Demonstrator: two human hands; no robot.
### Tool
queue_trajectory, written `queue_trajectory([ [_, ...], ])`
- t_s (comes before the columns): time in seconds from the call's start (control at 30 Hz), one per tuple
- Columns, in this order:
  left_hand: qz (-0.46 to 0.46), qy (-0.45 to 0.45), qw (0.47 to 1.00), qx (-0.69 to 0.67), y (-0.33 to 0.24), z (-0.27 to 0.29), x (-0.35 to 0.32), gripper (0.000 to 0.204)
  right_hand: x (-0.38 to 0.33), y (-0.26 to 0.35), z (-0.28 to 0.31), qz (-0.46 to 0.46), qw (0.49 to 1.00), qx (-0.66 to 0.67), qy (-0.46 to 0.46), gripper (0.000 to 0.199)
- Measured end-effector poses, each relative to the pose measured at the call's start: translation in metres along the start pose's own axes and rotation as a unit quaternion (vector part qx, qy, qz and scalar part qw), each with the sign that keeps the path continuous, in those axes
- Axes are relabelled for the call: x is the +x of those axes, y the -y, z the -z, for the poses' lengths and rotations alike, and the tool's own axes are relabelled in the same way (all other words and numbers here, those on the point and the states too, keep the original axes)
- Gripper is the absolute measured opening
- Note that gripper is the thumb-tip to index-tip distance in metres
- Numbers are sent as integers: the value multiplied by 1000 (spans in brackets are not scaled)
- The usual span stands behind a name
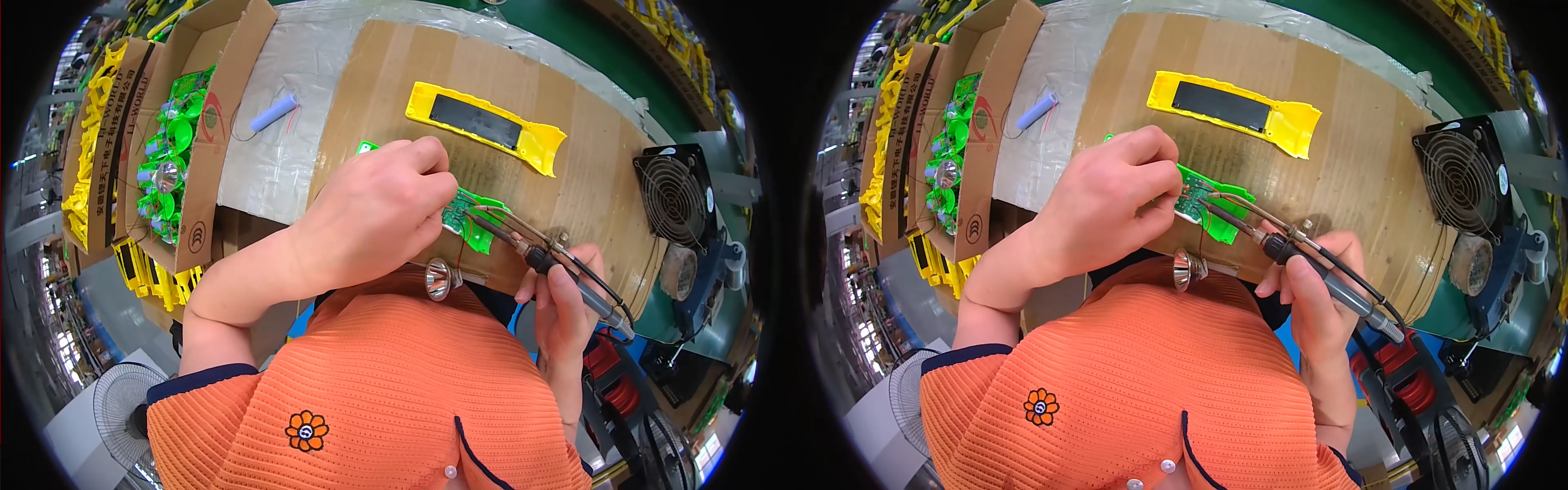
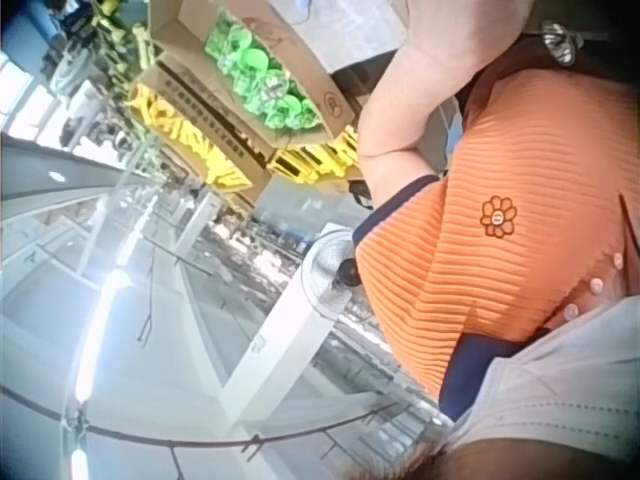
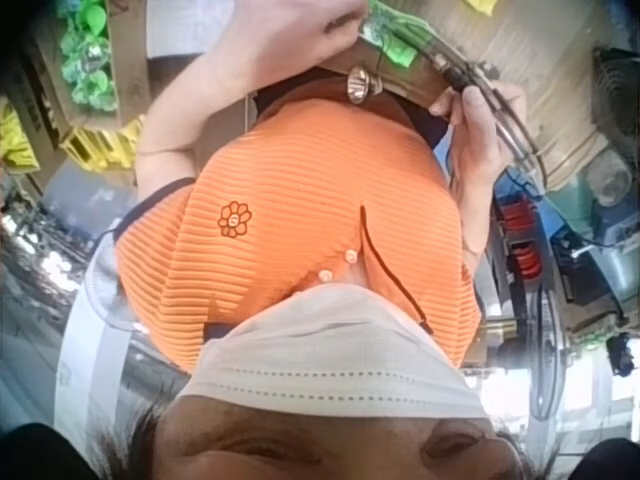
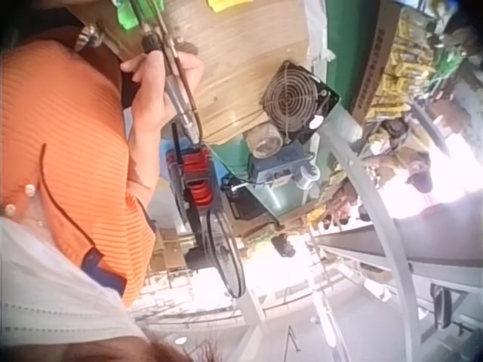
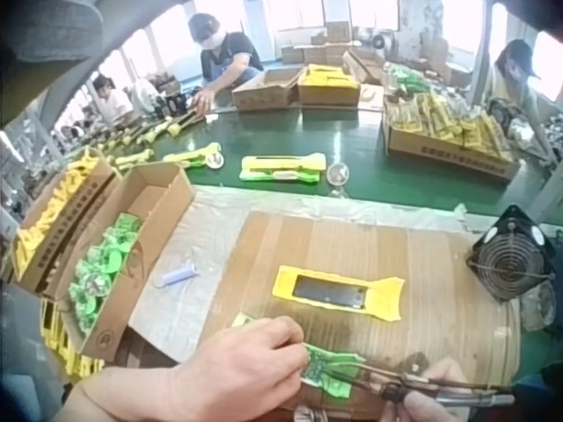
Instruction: Soldering components and wires onto circuit boards for the assembly of handheld flashlights.
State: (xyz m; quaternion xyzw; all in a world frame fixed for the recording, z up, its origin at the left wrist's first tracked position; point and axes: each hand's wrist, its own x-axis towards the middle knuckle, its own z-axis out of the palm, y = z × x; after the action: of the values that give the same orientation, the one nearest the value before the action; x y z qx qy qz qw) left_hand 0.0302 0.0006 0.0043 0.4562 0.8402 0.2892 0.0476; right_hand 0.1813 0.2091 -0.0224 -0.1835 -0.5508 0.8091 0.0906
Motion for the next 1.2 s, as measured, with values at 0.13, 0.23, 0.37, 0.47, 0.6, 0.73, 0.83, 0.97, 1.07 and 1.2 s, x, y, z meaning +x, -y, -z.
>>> queue_trajectory([
  [0.13, -4, 25, 1000, 14, -2, 3, 2, 9, 1, -1, 6, -30, 999, 21, 27, 20],
  [0.23, -4, 34, 999, 16, -3, 2, 3, 9, 1, 1, 4, -47, 998, 8, 28, 19],
  [0.37, -13, 39, 999, 16, -1, 3, 3, 9, 1, 6, -1, -64, 998, -7, 20, 17],
  [0.47, -13, 42, 999, 13, -1, 4, 4, 10, 2, 8, -4, -67, 998, -13, 14, 17],
  [0.6, -11, 64, 998, 22, 0, 5, 4, 10, 2, 7, -3, -67, 997, -20, 23, 16],
  [0.73, -22, 74, 997, 22, 1, 7, 5, 9, 3, 9, -6, -71, 997, -23, 14, 16],
  [0.83, -30, 85, 996, 28, 3, 8, 6, 9, 3, 8, -6, -70, 997, -22, 11, 16],
  [0.97, -23, 97, 995, 28, 2, 9, 7, 8, 4, 5, 0, -57, 998, -21, 15, 16],
  [1.07, -31, 96, 994, 35, 4, 11, 6, 8, 3, 8, 6, -35, 999, 13, 15, 16],
  [1.2, -38, 104, 993, 36, 3, 12, 8, 8, 4, 8, 14, 15, 999, 42, -26, 17],
])
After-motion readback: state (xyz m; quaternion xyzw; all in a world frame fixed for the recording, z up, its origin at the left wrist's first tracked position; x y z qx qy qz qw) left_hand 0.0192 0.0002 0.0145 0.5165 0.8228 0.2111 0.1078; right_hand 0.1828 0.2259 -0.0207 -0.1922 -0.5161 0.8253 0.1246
